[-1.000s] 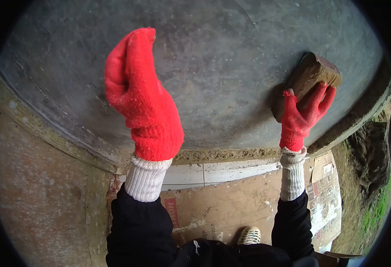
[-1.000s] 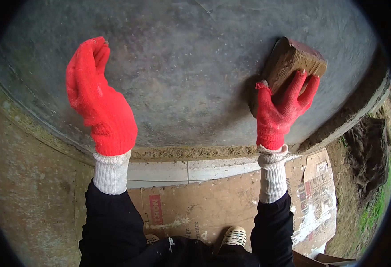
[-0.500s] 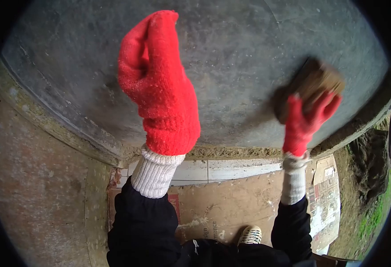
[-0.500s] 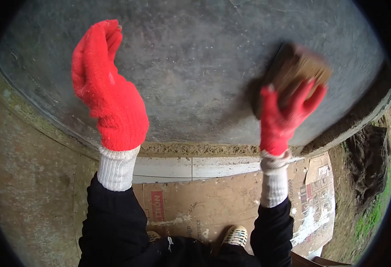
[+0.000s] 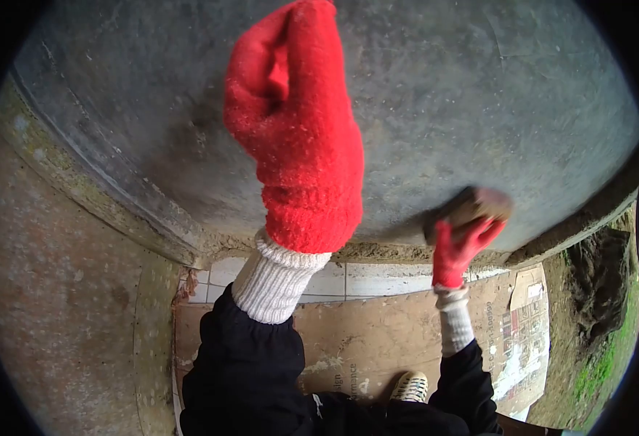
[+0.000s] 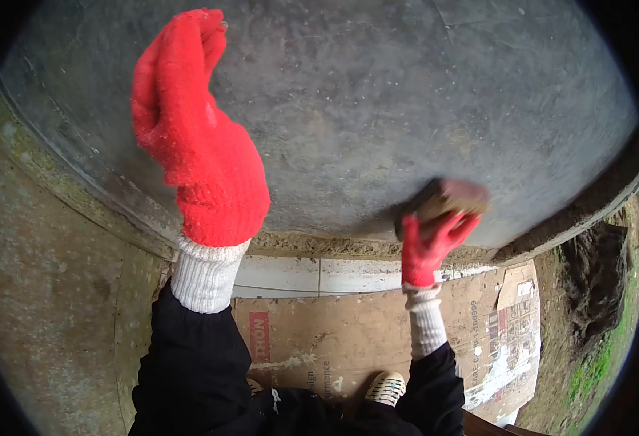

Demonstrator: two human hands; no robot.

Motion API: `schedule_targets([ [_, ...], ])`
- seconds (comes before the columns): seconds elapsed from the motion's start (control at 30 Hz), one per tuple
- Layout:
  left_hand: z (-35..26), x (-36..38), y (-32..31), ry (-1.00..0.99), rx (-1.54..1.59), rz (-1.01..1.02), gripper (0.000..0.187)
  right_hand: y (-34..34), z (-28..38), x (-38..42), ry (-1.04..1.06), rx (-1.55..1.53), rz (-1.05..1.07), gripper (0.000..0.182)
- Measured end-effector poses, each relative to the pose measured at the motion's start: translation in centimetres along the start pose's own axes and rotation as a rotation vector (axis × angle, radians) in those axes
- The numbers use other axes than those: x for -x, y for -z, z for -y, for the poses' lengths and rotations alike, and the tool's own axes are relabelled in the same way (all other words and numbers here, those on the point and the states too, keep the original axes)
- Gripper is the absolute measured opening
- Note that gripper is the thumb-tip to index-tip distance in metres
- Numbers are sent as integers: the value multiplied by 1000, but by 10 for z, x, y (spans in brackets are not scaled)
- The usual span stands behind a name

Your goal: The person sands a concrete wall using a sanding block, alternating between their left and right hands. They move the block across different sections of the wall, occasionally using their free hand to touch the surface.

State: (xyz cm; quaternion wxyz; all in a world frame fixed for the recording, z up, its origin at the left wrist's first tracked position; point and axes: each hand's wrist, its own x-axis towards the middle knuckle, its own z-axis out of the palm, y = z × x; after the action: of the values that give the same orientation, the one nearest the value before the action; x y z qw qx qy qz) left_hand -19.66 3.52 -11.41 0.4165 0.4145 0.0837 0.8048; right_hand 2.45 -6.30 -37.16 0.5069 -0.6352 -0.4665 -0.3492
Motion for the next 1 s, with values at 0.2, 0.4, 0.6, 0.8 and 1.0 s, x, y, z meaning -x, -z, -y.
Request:
schedule_targets([
  [0.2,0,-10,10,15,40,-39,19,6,26,-72,-74,15,-117,95],
  [0.4,-2,-14,10,38,121,-79,16,-19,-9,67,-71,-9,62,111],
  [0.6,-7,-6,15,97,188,-79,14,1,38,-98,12,89,-164,91],
  [0.8,-19,-16,29,104,135,-97,13,12,71,-169,169,155,-221,86],
  [1.0,-31,-25,29,74,143,-103,13,-21,18,74,87,186,256,102],
])
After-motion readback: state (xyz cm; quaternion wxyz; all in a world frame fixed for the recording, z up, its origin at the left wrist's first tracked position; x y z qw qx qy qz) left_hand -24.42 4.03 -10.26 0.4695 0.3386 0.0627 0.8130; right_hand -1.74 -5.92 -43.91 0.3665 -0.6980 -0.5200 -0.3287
